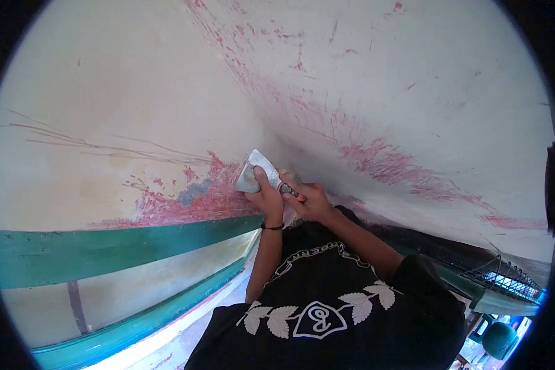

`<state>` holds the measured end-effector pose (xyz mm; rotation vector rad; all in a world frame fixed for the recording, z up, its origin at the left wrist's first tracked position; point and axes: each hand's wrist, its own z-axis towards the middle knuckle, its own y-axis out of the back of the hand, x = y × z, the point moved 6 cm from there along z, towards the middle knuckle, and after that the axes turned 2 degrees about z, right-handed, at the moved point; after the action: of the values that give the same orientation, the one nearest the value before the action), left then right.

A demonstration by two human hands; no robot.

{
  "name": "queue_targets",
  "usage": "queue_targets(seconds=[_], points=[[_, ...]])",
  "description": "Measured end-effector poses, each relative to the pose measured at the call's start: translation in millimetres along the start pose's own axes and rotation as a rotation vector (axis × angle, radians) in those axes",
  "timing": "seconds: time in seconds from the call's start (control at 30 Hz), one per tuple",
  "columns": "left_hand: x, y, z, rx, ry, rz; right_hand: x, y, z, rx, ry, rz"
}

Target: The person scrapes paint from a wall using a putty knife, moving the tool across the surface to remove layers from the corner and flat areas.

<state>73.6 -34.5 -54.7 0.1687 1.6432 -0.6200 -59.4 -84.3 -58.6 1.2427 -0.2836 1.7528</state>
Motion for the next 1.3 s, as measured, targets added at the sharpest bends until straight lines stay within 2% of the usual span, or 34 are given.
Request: queue_targets(seconds=[0.07,0.17,0.27,0.33,0.47,0.57,0.63,0.73,0.83,0.93,0.97,1.07,1.17,1.23,1.3], points=[[-3.8,-4.5,-0.7,-0.011,-0.038,0.014,3.5,3.3,3.0,-0.005,0.025,-0.015],[10.8,7.0,-6.9,-0.075,-0.092,0.107,-15.2,0.6,-11.8,0.185,-0.136,-0.055],[17.5,9.1,-4.2,-0.065,-0.050,0.088,-20.4,-4.6,-15.6,0.148,-0.138,-0.032],[21.6,9.9,-6.6,-0.076,0.009,0.033,-18.4,-3.0,-13.1,0.068,-0.037,-0.001],[25.6,13.3,-4.1,-0.096,-0.029,0.061,-12.4,-0.6,-9.9,-0.005,0.040,-0.013],[20.8,14.5,-2.0,-0.137,-0.117,0.131,-22.0,-12.9,-17.8,0.013,-0.074,0.123],[3.1,8.4,-7.6,-0.129,-0.137,0.153,-16.3,-10.3,-18.4,0.070,-0.128,0.024],[-4.5,0.9,-12.9,-0.089,-0.015,0.094,-21.4,-13.2,-21.2,0.071,-0.133,0.056],[-1.7,4.6,-7.5,-0.067,-0.099,0.191,-18.7,-10.7,-14.2,-0.036,-0.033,0.170],[33.7,17.9,-1.0,-0.033,0.093,0.017,-18.4,-5.9,-14.9,0.039,-0.141,0.133],[36.6,22.1,-0.7,-0.058,0.065,0.031,-20.5,-6.2,-17.1,0.099,-0.213,0.095],[26.1,20.5,-5.7,-0.101,0.006,0.096,-20.4,-9.9,-21.0,0.039,-0.112,0.129],[8.3,14.6,-11.9,-0.094,-0.036,0.171,-30.4,-15.2,-24.2,0.110,-0.197,0.063],[19.6,18.2,-2.9,-0.106,-0.122,0.155,-24.8,-12.8,-24.4,0.071,-0.134,0.043],[18.5,17.0,-4.7,-0.127,-0.120,0.143,-17.5,-7.8,-18.3,0.034,-0.074,0.010]])
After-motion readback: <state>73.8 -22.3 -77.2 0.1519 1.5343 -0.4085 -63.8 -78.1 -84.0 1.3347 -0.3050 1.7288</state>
